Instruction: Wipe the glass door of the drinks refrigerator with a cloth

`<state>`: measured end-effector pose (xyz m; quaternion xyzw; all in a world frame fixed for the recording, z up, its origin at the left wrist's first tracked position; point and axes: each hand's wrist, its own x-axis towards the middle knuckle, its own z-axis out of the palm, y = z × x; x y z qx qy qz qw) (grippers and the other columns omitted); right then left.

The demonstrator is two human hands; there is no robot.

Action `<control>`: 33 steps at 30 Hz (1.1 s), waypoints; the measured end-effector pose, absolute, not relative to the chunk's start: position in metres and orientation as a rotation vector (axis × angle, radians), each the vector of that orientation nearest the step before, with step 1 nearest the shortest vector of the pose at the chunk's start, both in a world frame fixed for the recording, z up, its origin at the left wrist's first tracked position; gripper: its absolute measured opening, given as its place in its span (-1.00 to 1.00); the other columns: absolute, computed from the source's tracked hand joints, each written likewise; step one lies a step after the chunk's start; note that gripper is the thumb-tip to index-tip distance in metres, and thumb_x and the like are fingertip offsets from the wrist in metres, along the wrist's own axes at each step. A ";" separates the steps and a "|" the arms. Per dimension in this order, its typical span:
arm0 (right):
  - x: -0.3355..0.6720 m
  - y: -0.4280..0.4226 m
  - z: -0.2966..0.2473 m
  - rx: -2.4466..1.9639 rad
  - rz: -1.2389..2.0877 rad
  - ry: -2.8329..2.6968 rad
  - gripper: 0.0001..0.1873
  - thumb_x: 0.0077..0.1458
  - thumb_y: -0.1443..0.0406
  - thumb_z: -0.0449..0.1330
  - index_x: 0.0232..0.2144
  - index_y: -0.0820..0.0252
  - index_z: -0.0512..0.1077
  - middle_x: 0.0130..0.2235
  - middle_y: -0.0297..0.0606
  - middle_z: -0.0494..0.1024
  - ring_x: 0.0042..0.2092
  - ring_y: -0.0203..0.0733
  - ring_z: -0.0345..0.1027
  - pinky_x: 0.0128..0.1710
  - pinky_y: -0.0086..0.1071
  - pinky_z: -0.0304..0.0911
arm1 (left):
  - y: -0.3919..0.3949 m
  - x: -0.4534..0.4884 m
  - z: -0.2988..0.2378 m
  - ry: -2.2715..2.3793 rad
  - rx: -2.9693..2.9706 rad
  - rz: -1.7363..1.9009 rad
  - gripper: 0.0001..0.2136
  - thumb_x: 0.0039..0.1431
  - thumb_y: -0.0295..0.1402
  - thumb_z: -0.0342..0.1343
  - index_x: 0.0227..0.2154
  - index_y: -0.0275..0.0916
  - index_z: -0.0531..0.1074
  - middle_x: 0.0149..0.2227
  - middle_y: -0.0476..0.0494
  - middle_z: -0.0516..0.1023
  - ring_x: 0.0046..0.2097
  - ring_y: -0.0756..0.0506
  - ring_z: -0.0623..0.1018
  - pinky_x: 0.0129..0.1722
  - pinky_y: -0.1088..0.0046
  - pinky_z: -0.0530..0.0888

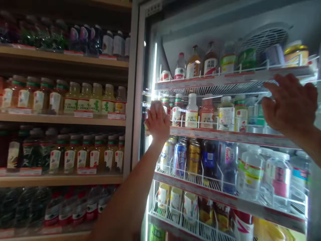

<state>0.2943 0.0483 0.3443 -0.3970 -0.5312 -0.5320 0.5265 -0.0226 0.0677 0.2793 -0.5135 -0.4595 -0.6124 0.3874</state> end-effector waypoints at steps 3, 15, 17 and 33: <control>0.295 0.047 0.345 -0.944 -1.249 -1.307 -0.42 0.23 0.09 -0.23 0.14 0.18 0.29 0.25 -0.10 0.25 0.32 -0.07 -0.04 0.24 -0.02 -0.14 | 0.066 -0.027 0.269 -1.128 -1.390 -1.477 -0.47 0.24 -0.19 -0.16 0.25 -0.22 0.12 0.33 -0.28 0.05 0.34 -0.33 0.04 0.19 -0.12 0.16; 0.291 0.035 0.345 -0.995 -1.222 -1.351 -0.39 0.26 0.06 -0.25 0.15 0.28 0.26 0.25 -0.05 0.22 0.34 -0.05 -0.08 0.24 -0.04 -0.17 | 0.055 -0.040 0.254 -1.104 -1.480 -1.544 -0.53 0.21 -0.38 -0.21 0.18 -0.29 0.22 0.32 -0.25 0.08 0.35 -0.17 0.06 0.29 0.07 0.11; 0.291 0.035 0.345 -0.999 -1.217 -1.343 -0.42 0.26 0.09 -0.22 0.15 0.27 0.26 0.25 -0.05 0.22 0.34 -0.06 -0.08 0.24 -0.03 -0.17 | 0.047 -0.025 0.256 -0.893 -1.654 -1.459 -0.52 0.20 -0.46 -0.29 0.16 -0.13 0.24 0.31 -0.06 0.12 0.33 -0.02 0.09 0.29 0.23 0.16; 0.294 0.041 0.344 -0.957 -1.210 -1.326 -0.37 0.23 0.09 -0.29 0.15 0.24 0.28 0.26 -0.12 0.22 0.34 -0.13 -0.09 0.29 -0.07 -0.18 | 0.073 -0.062 0.221 -0.774 -1.772 -1.191 -0.49 0.28 -0.30 -0.21 0.29 -0.07 -0.02 0.34 -0.05 0.04 0.37 -0.08 -0.18 0.34 0.15 0.02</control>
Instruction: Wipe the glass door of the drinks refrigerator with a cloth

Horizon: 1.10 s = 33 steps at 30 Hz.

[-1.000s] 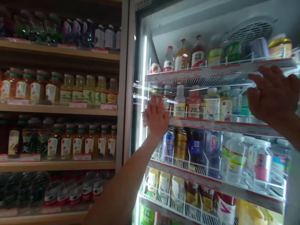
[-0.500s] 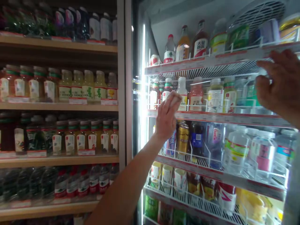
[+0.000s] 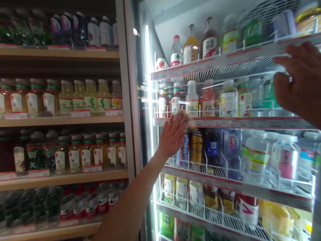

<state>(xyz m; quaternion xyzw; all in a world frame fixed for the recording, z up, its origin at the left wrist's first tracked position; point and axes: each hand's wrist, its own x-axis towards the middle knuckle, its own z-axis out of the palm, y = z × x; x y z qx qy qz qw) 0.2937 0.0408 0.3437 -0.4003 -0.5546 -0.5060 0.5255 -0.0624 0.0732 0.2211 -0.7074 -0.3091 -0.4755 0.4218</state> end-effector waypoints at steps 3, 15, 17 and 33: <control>0.294 0.040 0.342 -0.987 -1.212 -1.327 -0.41 0.23 0.13 -0.26 0.16 0.22 0.26 0.26 -0.14 0.22 0.34 -0.16 -0.10 0.29 -0.11 -0.18 | 0.075 -0.077 0.228 -0.953 -1.488 -1.468 -0.47 0.30 -0.33 -0.26 0.32 -0.17 -0.13 0.37 -0.15 -0.11 0.38 -0.14 -0.19 0.34 0.03 -0.08; 0.297 0.014 0.315 -1.111 -1.264 -1.438 -0.45 0.25 0.15 -0.12 0.25 0.18 0.08 0.34 -0.02 -0.01 0.36 0.09 -0.23 0.23 0.21 -0.22 | 0.072 -0.025 0.217 -0.855 -1.382 -1.441 -0.45 0.30 -0.39 -0.20 0.32 -0.20 -0.16 0.37 -0.17 -0.09 0.38 -0.15 -0.23 0.33 0.06 -0.02; 0.304 0.013 0.290 -1.130 -1.288 -1.400 -0.44 0.25 0.15 -0.12 0.25 0.15 0.08 0.34 -0.02 0.00 0.36 0.10 -0.21 0.23 0.21 -0.21 | 0.071 -0.021 0.215 -0.864 -1.387 -1.457 -0.45 0.29 -0.40 -0.18 0.32 -0.25 -0.14 0.37 -0.20 -0.14 0.38 -0.16 -0.24 0.33 0.09 -0.01; 0.312 0.021 0.261 -1.093 -1.324 -1.329 -0.53 0.24 0.17 -0.07 0.14 0.17 0.26 0.28 -0.08 0.19 0.33 -0.03 -0.06 0.28 -0.02 -0.18 | 0.061 -0.015 0.159 -0.557 -1.639 -1.106 -0.46 0.28 -0.37 -0.13 0.31 -0.14 -0.06 0.36 -0.05 -0.06 0.37 -0.13 -0.06 0.35 0.21 -0.13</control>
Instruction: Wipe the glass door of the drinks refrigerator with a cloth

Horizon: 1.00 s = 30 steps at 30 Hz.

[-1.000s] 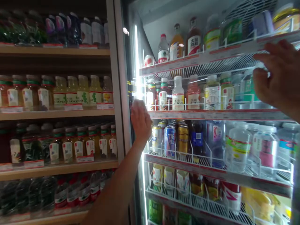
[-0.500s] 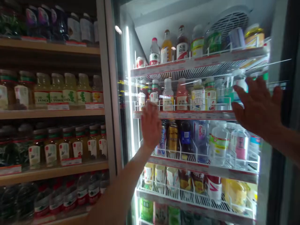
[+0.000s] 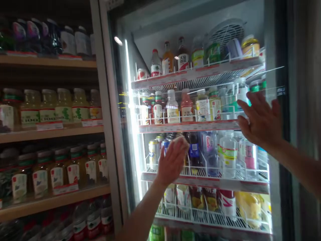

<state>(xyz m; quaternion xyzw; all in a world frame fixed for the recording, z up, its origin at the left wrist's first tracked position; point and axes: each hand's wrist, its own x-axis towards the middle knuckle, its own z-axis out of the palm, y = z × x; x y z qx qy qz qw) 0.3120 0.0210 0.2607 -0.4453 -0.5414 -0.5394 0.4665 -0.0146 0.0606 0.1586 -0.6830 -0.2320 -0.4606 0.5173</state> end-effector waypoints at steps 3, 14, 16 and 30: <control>0.312 0.021 0.261 -1.096 -1.309 -1.332 -0.53 0.23 0.17 -0.07 0.13 0.19 0.27 0.28 -0.07 0.19 0.33 0.00 -0.05 0.27 0.01 -0.17 | 0.061 -0.028 0.153 -0.806 -1.424 -1.372 -0.43 0.28 -0.43 -0.13 0.32 -0.15 -0.12 0.37 -0.09 -0.15 0.38 -0.12 -0.14 0.34 0.19 -0.12; 0.312 0.020 0.261 -1.082 -1.236 -1.345 -0.51 0.22 0.16 -0.09 0.12 0.18 0.29 0.28 -0.09 0.19 0.33 -0.02 -0.06 0.27 0.00 -0.19 | 0.066 -0.057 0.129 -0.969 -1.403 -1.499 -0.45 0.29 -0.40 -0.13 0.31 -0.12 -0.08 0.36 -0.19 -0.11 0.37 -0.20 -0.06 0.31 0.04 -0.05; 0.312 0.020 0.261 -1.084 -1.231 -1.345 -0.51 0.21 0.16 -0.09 0.13 0.18 0.28 0.29 -0.10 0.17 0.33 -0.02 -0.05 0.28 0.00 -0.20 | 0.064 -0.063 0.116 -1.039 -1.356 -1.574 -0.43 0.29 -0.41 -0.14 0.32 -0.16 -0.14 0.37 -0.23 -0.20 0.37 -0.23 -0.12 0.30 0.00 -0.02; 0.312 0.020 0.259 -1.096 -1.234 -1.336 -0.54 0.21 0.21 -0.06 0.13 0.11 0.27 0.29 -0.18 0.18 0.34 -0.09 -0.06 0.29 -0.04 -0.19 | 0.054 -0.073 0.090 -0.823 -1.661 -1.102 -0.36 0.21 -0.46 -0.05 0.31 -0.07 -0.12 0.36 -0.14 -0.11 0.37 -0.20 -0.10 0.31 0.06 -0.01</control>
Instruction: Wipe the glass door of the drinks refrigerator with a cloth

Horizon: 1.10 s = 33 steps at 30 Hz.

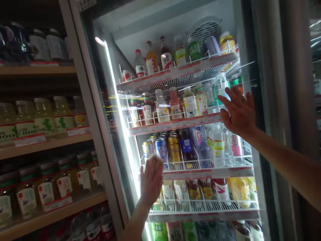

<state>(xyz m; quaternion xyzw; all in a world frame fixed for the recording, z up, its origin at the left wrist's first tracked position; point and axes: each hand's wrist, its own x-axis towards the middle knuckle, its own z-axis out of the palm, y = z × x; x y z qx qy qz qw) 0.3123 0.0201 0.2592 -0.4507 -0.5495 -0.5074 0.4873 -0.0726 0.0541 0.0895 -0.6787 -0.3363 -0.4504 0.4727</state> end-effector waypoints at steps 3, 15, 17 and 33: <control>0.312 0.020 0.259 -1.088 -1.233 -1.326 -0.55 0.20 0.23 -0.05 0.12 0.12 0.29 0.28 -0.17 0.20 0.33 -0.07 -0.04 0.29 -0.02 -0.16 | 0.061 -0.072 0.110 -0.806 -1.615 -1.184 -0.41 0.23 -0.43 -0.09 0.30 -0.03 -0.08 0.35 -0.14 -0.05 0.36 -0.21 -0.05 0.31 -0.01 -0.06; 0.312 0.022 0.261 -1.056 -1.236 -1.309 -0.57 0.19 0.25 -0.03 0.09 0.13 0.31 0.25 -0.19 0.26 0.30 -0.03 0.03 0.27 0.04 -0.09 | 0.070 -0.036 0.211 -0.797 -1.590 -1.351 -0.51 0.29 -0.35 -0.12 0.27 -0.03 0.05 0.36 -0.10 -0.03 0.37 -0.20 -0.07 0.31 0.02 -0.03; 0.312 0.022 0.261 -1.071 -1.239 -1.303 -0.57 0.18 0.25 -0.02 0.09 0.10 0.31 0.25 -0.22 0.26 0.30 -0.04 0.03 0.26 0.03 -0.07 | 0.070 -0.028 0.225 -0.875 -1.470 -1.487 -0.50 0.30 -0.35 -0.16 0.29 -0.14 0.01 0.37 -0.19 -0.11 0.38 -0.21 -0.11 0.31 0.01 -0.03; 0.316 0.027 0.258 -0.942 -1.363 -1.256 -0.55 0.16 0.31 0.01 0.11 0.08 0.30 0.21 -0.21 0.33 0.27 -0.07 0.12 0.24 -0.04 0.01 | 0.072 0.027 0.307 -0.578 -1.663 -1.132 -0.55 0.30 -0.31 -0.17 0.24 -0.10 0.14 0.32 -0.08 0.11 0.36 -0.14 0.00 0.33 0.12 -0.04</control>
